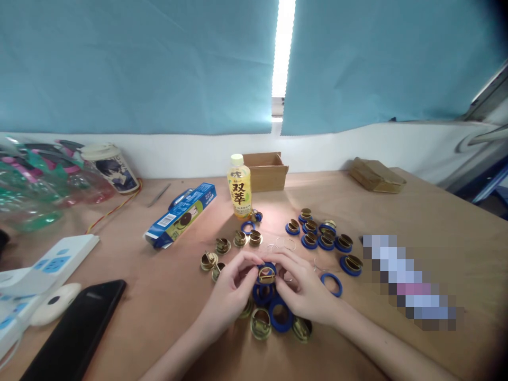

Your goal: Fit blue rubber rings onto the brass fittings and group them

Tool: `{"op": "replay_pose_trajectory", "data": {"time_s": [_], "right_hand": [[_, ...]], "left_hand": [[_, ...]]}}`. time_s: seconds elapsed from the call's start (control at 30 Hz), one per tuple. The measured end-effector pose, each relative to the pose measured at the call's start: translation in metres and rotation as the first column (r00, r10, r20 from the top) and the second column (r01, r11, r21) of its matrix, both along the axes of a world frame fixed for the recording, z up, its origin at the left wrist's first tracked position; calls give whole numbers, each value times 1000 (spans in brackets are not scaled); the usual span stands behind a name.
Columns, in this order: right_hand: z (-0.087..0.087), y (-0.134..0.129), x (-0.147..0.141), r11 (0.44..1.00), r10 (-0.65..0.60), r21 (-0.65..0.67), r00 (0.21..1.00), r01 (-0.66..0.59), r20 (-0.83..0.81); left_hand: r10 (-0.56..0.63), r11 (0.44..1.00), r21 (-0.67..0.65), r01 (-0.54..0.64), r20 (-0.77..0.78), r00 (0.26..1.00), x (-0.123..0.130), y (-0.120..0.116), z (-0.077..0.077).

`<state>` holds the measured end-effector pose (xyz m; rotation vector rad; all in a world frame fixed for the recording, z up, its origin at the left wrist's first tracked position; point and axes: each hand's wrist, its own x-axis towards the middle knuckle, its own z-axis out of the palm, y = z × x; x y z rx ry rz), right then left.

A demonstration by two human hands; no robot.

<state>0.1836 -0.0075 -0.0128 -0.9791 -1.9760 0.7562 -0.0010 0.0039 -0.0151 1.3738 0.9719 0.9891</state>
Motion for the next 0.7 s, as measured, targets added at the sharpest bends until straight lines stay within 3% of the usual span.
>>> {"op": "replay_pose_trajectory", "data": {"time_s": [0.4, 0.7], "right_hand": [[0, -1, -1, 1000, 13, -29, 999, -12, 33], [1, 0, -1, 1000, 11, -25, 1000, -11, 23]], "left_hand": [[-4, 1000, 8, 4, 7, 1000, -2, 3, -7], [30, 999, 16, -30, 2, 1000, -1, 0, -3]]}}
